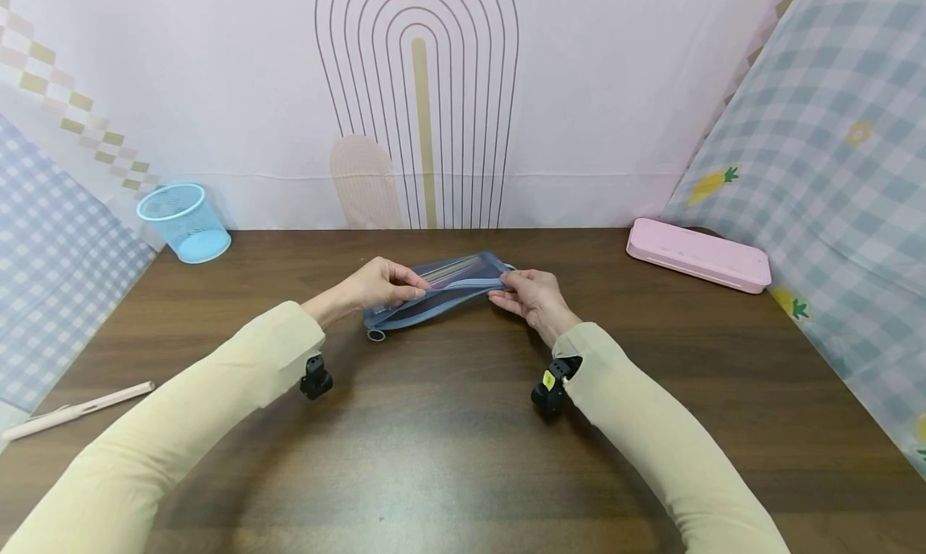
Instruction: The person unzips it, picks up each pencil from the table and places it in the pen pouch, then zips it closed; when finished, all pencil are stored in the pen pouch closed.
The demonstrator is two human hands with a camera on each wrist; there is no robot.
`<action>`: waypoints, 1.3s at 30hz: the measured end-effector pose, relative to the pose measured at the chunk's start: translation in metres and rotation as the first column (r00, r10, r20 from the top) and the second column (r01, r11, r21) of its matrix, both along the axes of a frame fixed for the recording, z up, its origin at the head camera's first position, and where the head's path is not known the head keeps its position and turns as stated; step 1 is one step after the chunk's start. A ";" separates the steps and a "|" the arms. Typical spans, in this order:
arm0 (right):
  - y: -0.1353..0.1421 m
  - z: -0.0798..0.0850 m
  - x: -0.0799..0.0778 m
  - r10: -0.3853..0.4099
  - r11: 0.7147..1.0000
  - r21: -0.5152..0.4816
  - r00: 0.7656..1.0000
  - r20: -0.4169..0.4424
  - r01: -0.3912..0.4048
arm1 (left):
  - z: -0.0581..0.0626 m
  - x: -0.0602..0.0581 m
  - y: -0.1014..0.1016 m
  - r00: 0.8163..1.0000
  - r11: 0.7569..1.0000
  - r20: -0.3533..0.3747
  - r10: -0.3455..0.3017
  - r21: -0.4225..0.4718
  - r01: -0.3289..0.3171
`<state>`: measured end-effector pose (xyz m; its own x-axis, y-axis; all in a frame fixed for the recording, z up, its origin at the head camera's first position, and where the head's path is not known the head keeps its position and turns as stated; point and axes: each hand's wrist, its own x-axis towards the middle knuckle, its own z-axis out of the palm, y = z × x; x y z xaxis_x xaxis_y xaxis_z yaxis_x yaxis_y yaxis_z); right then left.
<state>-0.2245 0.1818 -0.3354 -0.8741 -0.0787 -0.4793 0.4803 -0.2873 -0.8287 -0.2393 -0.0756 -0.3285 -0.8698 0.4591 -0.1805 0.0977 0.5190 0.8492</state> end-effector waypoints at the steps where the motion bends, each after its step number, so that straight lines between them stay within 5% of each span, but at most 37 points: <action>1: 0.000 0.000 0.000 -0.005 1.000 0.001 1.000 -0.002 0.005 | -0.001 0.000 -0.001 1.000 1.000 -0.005 0.001 0.002 -0.001; 5: 0.000 -0.002 0.001 -0.027 1.000 0.008 1.000 -0.010 0.027 | -0.004 0.001 -0.009 0.999 0.999 -0.029 0.040 0.029 -0.039; 9: 0.002 -0.003 0.003 -0.037 0.999 0.027 0.999 -0.011 0.037 | -0.009 0.003 -0.025 0.985 0.984 -0.025 0.168 0.068 -0.166; 14: 0.005 -0.002 0.005 -0.030 0.998 0.047 1.000 0.006 0.030 | -0.014 0.008 -0.046 0.950 0.950 0.101 0.295 0.078 -0.303; 18: 0.006 -0.002 0.006 -0.023 0.998 0.054 0.999 0.023 0.022 | -0.015 0.012 -0.052 0.927 0.944 0.227 0.297 0.074 -0.321; 27: 0.006 -0.004 0.005 -0.005 0.999 0.035 1.000 0.018 0.005 | -0.020 0.011 -0.049 0.884 0.915 0.373 0.282 0.172 -0.364; 39: 0.013 -0.004 0.007 0.032 0.999 0.026 0.999 0.026 -0.033 | -0.023 0.005 -0.043 0.845 0.873 0.437 0.307 0.224 -0.433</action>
<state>-0.2171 0.1946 -0.3393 -0.8586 -0.0938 -0.5041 0.5104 -0.2493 -0.8230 -0.2339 -0.1187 -0.3514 -0.8777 0.2020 -0.4346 -0.4077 0.1617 0.8987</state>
